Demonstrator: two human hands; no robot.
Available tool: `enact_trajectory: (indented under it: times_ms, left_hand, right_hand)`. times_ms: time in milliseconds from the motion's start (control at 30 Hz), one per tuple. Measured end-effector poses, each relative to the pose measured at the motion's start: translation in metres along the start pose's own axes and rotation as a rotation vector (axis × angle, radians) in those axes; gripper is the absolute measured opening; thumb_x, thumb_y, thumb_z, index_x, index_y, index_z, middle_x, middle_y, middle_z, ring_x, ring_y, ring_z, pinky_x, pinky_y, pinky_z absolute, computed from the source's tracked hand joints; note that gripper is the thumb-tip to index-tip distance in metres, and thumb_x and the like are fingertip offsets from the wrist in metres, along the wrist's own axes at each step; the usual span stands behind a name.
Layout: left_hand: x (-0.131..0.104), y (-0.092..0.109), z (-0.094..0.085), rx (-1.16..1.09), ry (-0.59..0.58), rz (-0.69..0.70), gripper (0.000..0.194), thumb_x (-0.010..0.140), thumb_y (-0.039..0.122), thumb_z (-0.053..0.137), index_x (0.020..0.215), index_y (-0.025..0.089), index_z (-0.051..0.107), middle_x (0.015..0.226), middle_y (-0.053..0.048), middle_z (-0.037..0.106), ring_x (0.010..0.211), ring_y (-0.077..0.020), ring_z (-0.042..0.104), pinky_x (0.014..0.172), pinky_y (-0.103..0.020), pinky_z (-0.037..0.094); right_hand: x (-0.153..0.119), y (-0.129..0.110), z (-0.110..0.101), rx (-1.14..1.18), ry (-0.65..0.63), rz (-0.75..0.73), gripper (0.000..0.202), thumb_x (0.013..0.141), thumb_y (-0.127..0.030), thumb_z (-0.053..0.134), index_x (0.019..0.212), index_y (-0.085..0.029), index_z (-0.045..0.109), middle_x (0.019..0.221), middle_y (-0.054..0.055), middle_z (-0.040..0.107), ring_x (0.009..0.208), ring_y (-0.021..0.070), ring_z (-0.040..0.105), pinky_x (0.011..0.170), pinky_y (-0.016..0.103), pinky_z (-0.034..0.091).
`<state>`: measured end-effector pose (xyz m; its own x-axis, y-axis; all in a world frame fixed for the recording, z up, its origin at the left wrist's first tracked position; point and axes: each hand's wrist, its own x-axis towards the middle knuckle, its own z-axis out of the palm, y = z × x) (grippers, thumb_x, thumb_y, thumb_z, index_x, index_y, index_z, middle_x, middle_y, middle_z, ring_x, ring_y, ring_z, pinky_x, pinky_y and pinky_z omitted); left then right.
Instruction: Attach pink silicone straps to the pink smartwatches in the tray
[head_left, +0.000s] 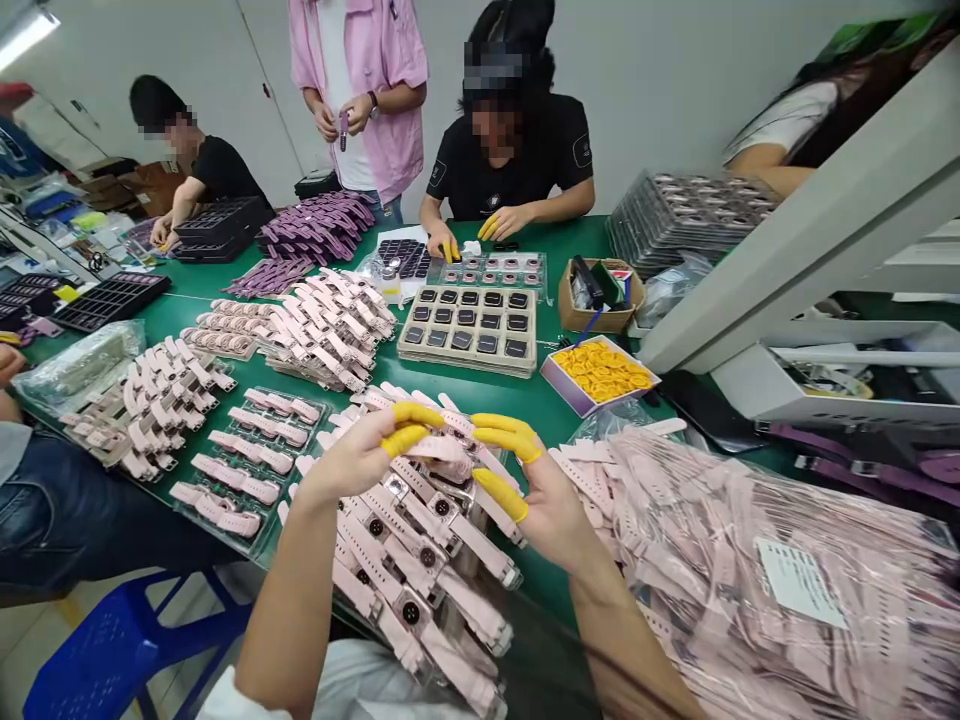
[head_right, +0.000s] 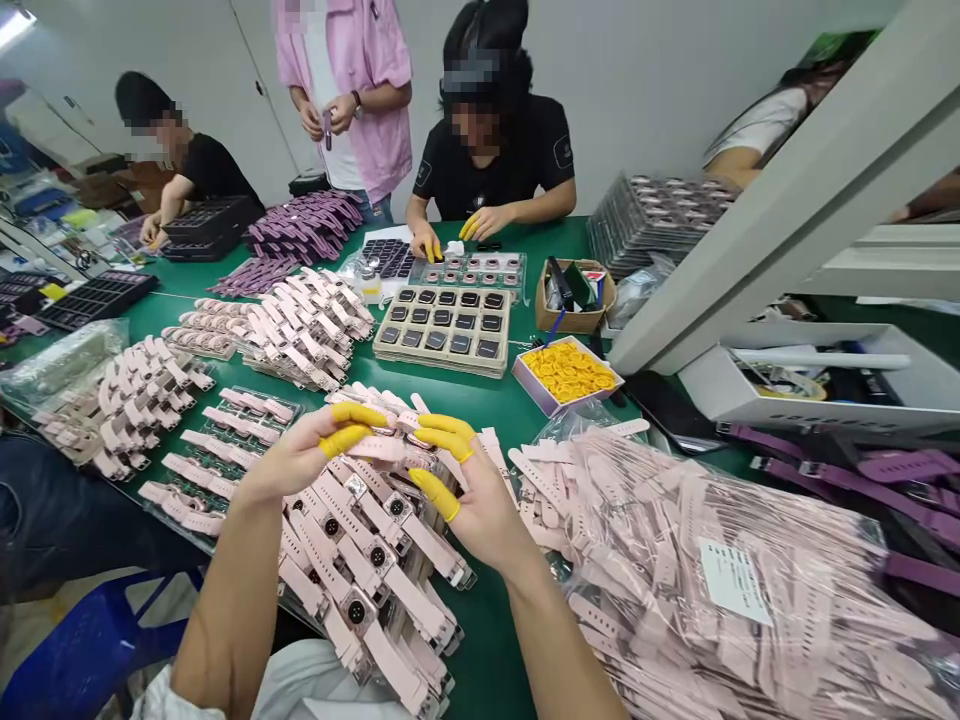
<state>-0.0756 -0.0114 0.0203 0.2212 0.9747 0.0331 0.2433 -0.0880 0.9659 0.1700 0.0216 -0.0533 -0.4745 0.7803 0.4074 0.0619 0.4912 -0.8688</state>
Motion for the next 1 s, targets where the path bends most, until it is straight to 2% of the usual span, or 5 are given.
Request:
enact_trajectory:
  times_ms: [167,300,767,900,1000]
  left_hand:
    - [-0.001,-0.036,-0.044,0.174,0.057,-0.010,0.030,0.100,0.041,0.060,0.106,0.016,0.075,0.107,-0.012,0.077,0.100,-0.0240,0.071,0.089,-0.035,0.057]
    - [0.009,-0.064,-0.051,0.239,-0.003,-0.003,0.028,0.101,0.037,0.056,0.106,0.016,0.075,0.110,-0.012,0.077,0.105,-0.0239,0.070,0.095,-0.037,0.055]
    - [0.024,-0.078,-0.034,0.374,-0.274,-0.100,0.029,0.099,0.039,0.057,0.105,0.017,0.074,0.106,-0.009,0.079,0.098,-0.0226,0.072,0.090,-0.032,0.056]
    - [0.010,-0.062,-0.038,0.495,-0.149,-0.120,0.032,0.100,0.041,0.054,0.118,0.019,0.070,0.122,-0.010,0.074,0.113,-0.0256,0.067,0.100,-0.036,0.051]
    - [-0.011,-0.057,-0.058,0.760,0.018,-0.158,0.035,0.103,0.030,0.044,0.128,0.020,0.066,0.126,-0.011,0.071,0.117,-0.0258,0.063,0.104,-0.038,0.049]
  right_hand:
    - [-0.008,-0.026,0.002,-0.350,-0.467,0.144,0.014,0.103,-0.034,0.057,0.108,-0.022,0.064,0.107,0.009,0.071,0.100,0.0285,0.068,0.087,0.043,0.056]
    - [-0.010,-0.035,0.021,-0.544,-0.674,0.157,0.015,0.103,-0.030,0.057,0.096,-0.019,0.063,0.101,0.011,0.070,0.098,0.0306,0.068,0.086,0.044,0.055]
    - [-0.009,-0.031,0.021,-0.507,-0.761,0.215,0.020,0.103,-0.037,0.055,0.090,-0.021,0.057,0.099,0.008,0.067,0.093,0.0293,0.065,0.078,0.038,0.048]
    - [-0.009,-0.029,0.019,-0.495,-0.760,0.225,0.020,0.103,-0.037,0.055,0.089,-0.022,0.055,0.098,0.008,0.066,0.090,0.0283,0.064,0.076,0.038,0.047]
    - [-0.010,-0.026,0.017,-0.473,-0.754,0.232,0.020,0.103,-0.039,0.054,0.093,-0.022,0.057,0.098,0.008,0.067,0.091,0.0283,0.065,0.078,0.037,0.047]
